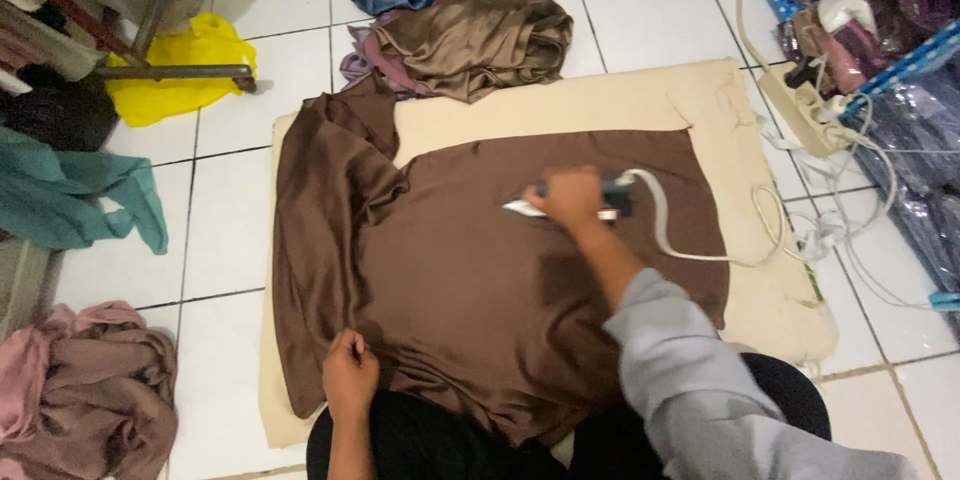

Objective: Ironing a brown piece of clothing on a padded surface on the floor.

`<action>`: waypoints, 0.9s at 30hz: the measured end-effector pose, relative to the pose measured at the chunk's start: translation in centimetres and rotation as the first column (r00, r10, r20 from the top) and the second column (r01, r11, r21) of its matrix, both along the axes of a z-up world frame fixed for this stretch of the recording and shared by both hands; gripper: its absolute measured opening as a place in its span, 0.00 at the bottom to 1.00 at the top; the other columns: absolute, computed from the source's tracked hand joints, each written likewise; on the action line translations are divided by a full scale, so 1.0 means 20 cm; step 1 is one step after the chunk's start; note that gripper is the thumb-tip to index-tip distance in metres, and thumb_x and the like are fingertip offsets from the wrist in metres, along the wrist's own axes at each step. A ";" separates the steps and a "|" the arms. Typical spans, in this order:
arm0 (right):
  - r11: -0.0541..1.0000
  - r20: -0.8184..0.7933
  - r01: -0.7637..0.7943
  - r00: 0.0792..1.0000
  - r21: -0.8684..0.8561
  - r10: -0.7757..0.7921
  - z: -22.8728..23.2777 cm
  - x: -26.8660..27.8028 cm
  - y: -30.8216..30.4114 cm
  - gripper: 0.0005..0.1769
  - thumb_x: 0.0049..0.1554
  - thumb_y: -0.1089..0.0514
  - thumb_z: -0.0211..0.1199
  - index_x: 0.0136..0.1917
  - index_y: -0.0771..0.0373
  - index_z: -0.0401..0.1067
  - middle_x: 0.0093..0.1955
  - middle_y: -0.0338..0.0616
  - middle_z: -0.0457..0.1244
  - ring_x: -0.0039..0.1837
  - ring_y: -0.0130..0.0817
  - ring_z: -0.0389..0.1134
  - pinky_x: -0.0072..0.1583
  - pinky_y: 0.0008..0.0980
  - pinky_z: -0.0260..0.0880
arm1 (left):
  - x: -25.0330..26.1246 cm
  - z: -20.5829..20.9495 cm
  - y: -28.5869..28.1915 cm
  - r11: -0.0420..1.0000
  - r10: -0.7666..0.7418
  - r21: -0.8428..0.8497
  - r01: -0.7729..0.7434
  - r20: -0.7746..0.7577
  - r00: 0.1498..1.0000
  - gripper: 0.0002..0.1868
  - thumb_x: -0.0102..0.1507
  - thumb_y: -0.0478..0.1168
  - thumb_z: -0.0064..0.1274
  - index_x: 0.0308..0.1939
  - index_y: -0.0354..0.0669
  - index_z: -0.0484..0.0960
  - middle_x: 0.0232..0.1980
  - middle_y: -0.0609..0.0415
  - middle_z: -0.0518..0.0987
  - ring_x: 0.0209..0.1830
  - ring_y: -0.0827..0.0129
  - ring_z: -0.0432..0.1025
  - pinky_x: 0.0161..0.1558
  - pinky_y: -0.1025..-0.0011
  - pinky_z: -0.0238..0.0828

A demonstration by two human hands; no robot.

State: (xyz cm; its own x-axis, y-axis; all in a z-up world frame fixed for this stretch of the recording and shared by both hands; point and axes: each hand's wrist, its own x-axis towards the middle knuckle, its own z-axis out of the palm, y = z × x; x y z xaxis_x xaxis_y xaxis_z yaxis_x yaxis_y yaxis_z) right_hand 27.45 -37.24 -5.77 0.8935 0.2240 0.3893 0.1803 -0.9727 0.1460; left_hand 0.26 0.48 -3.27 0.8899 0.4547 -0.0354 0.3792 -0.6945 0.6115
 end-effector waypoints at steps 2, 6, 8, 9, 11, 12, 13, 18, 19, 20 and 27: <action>0.998 -0.120 -0.057 0.991 0.038 0.061 0.01 -0.01 0.30 0.24 0.55 0.34 0.56 0.35 0.53 0.77 0.27 0.38 0.65 0.28 0.35 0.62 0.49 0.38 0.64 | 0.00 0.02 0.00 1.000 0.001 0.007 -0.001 0.001 1.000 0.06 0.56 0.28 0.47 0.31 0.40 0.68 0.33 0.52 0.74 0.29 0.58 0.68 0.39 0.64 0.68; 0.973 -0.269 -0.229 0.938 -0.011 0.217 0.01 -0.09 0.81 0.28 0.61 0.33 0.50 0.31 0.51 0.75 0.24 0.32 0.63 0.25 0.27 0.59 0.57 0.41 0.64 | 0.01 0.04 -0.01 0.999 0.026 -0.019 -0.027 -0.045 0.999 0.06 0.57 0.28 0.47 0.31 0.42 0.67 0.32 0.55 0.74 0.26 0.62 0.66 0.36 0.66 0.67; 0.966 -0.252 -0.259 0.933 0.026 0.257 0.04 -0.17 0.95 0.28 0.61 0.33 0.52 0.32 0.51 0.77 0.25 0.35 0.65 0.25 0.30 0.62 0.57 0.39 0.63 | 0.01 0.05 -0.01 0.999 0.029 -0.024 -0.031 -0.052 0.998 0.07 0.57 0.28 0.47 0.31 0.42 0.67 0.32 0.55 0.74 0.26 0.62 0.66 0.36 0.66 0.67; 0.955 -0.233 -0.289 0.926 0.060 0.295 0.06 -0.22 1.02 0.27 0.60 0.33 0.53 0.33 0.50 0.78 0.26 0.38 0.68 0.26 0.32 0.65 0.57 0.37 0.62 | 0.00 0.06 -0.01 0.999 0.033 -0.032 -0.034 -0.058 0.998 0.07 0.57 0.28 0.47 0.30 0.42 0.66 0.33 0.55 0.73 0.26 0.62 0.66 0.36 0.66 0.67; 0.942 -0.134 -0.321 0.934 0.096 0.332 0.07 -0.22 1.01 0.24 0.57 0.34 0.56 0.35 0.52 0.78 0.26 0.38 0.67 0.27 0.32 0.65 0.54 0.35 0.63 | 0.00 0.06 -0.01 0.999 0.027 -0.034 -0.028 -0.044 0.999 0.06 0.57 0.28 0.47 0.30 0.41 0.66 0.32 0.54 0.73 0.27 0.62 0.66 0.36 0.66 0.66; 0.925 -0.031 -0.358 0.931 0.125 0.364 0.07 -0.22 1.01 0.21 0.55 0.36 0.59 0.37 0.53 0.77 0.26 0.37 0.66 0.28 0.33 0.66 0.51 0.33 0.64 | -0.01 0.06 -0.01 0.999 0.025 -0.038 -0.026 -0.030 0.999 0.06 0.57 0.28 0.46 0.30 0.41 0.66 0.32 0.54 0.72 0.28 0.61 0.66 0.37 0.67 0.66; 0.926 -0.029 -0.356 0.932 0.125 0.362 0.04 -0.18 0.97 0.21 0.55 0.36 0.59 0.37 0.53 0.77 0.26 0.37 0.66 0.28 0.33 0.66 0.51 0.33 0.64 | -0.01 0.06 0.00 0.999 0.022 -0.037 -0.023 -0.029 0.999 0.06 0.57 0.28 0.46 0.30 0.41 0.66 0.32 0.54 0.72 0.28 0.61 0.66 0.37 0.67 0.66; 0.963 -0.058 -0.245 0.966 0.115 0.253 0.00 0.02 0.60 0.23 0.56 0.34 0.60 0.36 0.52 0.77 0.27 0.35 0.65 0.28 0.31 0.61 0.50 0.38 0.64 | -0.02 0.04 0.01 0.999 0.024 -0.021 -0.025 -0.052 0.998 0.07 0.55 0.27 0.46 0.29 0.41 0.67 0.32 0.54 0.71 0.25 0.62 0.63 0.34 0.67 0.65; 0.962 -0.058 -0.246 0.966 0.116 0.254 0.00 0.05 0.47 0.23 0.56 0.34 0.60 0.36 0.52 0.77 0.27 0.35 0.65 0.28 0.31 0.61 0.50 0.38 0.64 | -0.02 0.05 0.01 0.999 0.024 -0.020 -0.025 -0.052 0.998 0.07 0.55 0.27 0.46 0.29 0.41 0.67 0.32 0.54 0.71 0.25 0.62 0.63 0.34 0.67 0.65; 0.985 -0.142 -0.139 0.978 0.097 0.152 0.01 0.09 0.34 0.24 0.59 0.32 0.56 0.38 0.50 0.76 0.29 0.34 0.65 0.31 0.31 0.62 0.53 0.40 0.64 | -0.01 0.06 0.01 0.999 0.029 -0.030 -0.031 -0.076 0.997 0.06 0.56 0.27 0.46 0.30 0.41 0.67 0.32 0.54 0.73 0.26 0.63 0.64 0.35 0.68 0.65; 0.943 -0.175 0.327 0.927 -0.062 -0.333 0.16 -0.01 -0.53 0.28 0.60 0.30 0.51 0.44 0.53 0.77 0.36 0.40 0.70 0.36 0.37 0.68 0.52 0.38 0.65 | 0.00 0.03 0.00 1.000 0.002 0.002 -0.002 -0.020 1.000 0.07 0.57 0.27 0.46 0.30 0.42 0.66 0.32 0.53 0.73 0.26 0.61 0.66 0.36 0.66 0.67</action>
